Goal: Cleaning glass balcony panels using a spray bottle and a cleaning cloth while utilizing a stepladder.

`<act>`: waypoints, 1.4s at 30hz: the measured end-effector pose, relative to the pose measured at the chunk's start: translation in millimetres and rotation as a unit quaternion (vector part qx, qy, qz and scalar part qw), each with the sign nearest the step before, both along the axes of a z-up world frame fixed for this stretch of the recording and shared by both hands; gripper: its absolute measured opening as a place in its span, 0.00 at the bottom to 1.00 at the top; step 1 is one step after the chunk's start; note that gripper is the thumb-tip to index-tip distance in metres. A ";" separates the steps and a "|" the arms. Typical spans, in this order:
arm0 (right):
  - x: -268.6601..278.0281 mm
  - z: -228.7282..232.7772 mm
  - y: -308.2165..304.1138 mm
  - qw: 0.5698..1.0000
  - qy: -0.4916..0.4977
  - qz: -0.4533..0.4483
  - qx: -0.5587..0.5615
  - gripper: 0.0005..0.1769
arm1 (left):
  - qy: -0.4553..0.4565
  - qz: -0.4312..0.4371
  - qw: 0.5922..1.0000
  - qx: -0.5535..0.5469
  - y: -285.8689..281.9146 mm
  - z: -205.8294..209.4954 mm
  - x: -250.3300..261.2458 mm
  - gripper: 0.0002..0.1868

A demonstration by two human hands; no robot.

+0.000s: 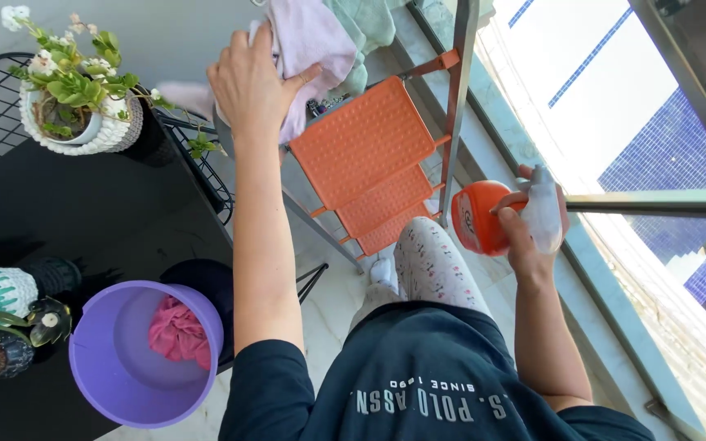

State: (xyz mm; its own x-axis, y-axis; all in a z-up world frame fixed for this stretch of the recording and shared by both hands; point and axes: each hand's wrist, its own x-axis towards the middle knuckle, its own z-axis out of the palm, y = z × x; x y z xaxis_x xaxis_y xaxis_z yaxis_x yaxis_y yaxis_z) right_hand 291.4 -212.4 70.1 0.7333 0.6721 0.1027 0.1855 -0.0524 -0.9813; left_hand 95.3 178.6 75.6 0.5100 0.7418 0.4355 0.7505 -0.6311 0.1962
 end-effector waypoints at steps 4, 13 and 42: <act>21.5 6.1 35.4 1.000 0.017 -0.003 0.006 0.37 | 0.000 0.030 1.000 0.007 -6.1 13.3 2.4 0.46; 67.6 68.5 158.7 0.992 0.096 0.087 0.007 0.53 | -0.037 0.047 0.996 -0.064 -28.6 38.1 -1.2 0.42; 96.2 120.9 294.9 0.888 0.022 0.192 -0.418 0.55 | 0.122 0.079 0.926 -0.348 -4.2 80.7 9.3 0.38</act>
